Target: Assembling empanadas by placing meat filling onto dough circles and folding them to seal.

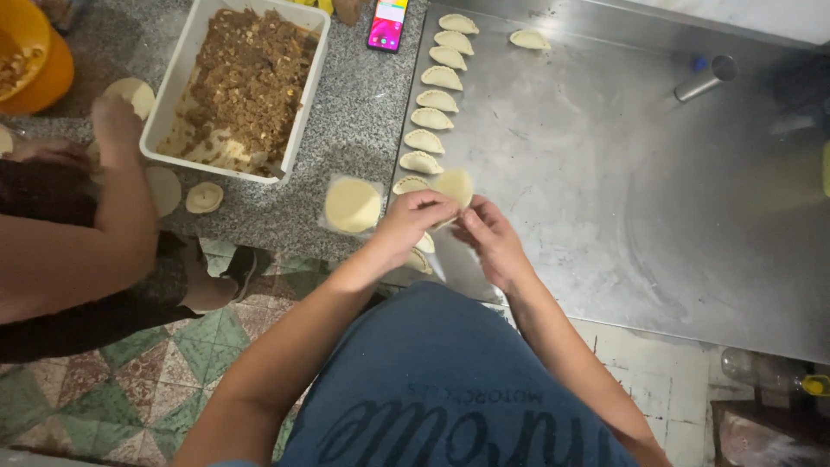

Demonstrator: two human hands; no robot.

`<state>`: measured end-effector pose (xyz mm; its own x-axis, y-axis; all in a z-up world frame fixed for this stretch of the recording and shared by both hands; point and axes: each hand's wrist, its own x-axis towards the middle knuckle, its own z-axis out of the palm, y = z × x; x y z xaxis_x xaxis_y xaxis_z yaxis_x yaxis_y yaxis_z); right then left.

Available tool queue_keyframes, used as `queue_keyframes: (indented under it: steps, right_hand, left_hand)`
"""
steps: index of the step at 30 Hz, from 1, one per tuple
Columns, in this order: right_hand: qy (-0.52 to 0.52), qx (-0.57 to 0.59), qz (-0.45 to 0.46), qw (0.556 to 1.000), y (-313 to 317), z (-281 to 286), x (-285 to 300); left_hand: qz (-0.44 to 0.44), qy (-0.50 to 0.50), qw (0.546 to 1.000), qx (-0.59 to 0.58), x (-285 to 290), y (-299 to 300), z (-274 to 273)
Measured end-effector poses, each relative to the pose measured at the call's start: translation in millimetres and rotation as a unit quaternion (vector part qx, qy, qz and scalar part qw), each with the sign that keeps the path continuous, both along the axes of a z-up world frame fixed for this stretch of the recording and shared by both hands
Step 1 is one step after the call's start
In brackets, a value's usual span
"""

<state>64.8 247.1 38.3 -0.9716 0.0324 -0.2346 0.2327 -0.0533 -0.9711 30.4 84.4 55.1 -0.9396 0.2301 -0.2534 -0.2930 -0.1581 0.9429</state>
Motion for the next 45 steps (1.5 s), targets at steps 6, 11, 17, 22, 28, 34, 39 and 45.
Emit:
queue_keyframes:
  steps: [6,11,17,22,28,34,39,45]
  right_hand:
    - [-0.063,-0.136,-0.021,0.988,-4.2,-22.1,-5.3]
    - [-0.076,-0.212,-0.082,0.971,3.7,-36.2,-8.4]
    - [-0.094,-0.396,-0.128,0.904,15.4,-46.5,-10.0]
    - [-0.082,-0.449,-0.173,0.873,60.6,-79.7,-3.2]
    - [-0.053,-0.394,-0.239,0.886,108.6,-73.4,42.3]
    - [-0.088,-0.291,-0.296,0.905,120.5,-44.2,93.8]
    - [-0.105,-0.16,-0.293,0.937,121.3,-38.3,96.5]
    - [-0.134,0.137,-0.132,0.972,67.7,5.9,35.6]
  left_hand:
    - [0.002,-0.022,0.999,0.024,2.8,0.1,-26.3]
    - [0.133,-0.101,0.982,0.083,-3.4,-6.6,-31.2]
    - [0.251,-0.152,0.94,0.172,-20.8,-26.3,-74.4]
    - [0.32,-0.123,0.918,0.202,-40.3,-54.4,-73.0]
    - [0.321,0.294,0.884,-0.171,-114.9,-85.1,-62.5]
    - [-0.115,0.216,0.776,-0.581,-175.2,-81.1,-53.4]
    - [-0.143,0.115,0.818,-0.544,-200.0,-88.4,-119.0]
    - [-0.024,0.252,0.87,-0.424,-123.4,-43.3,-152.2]
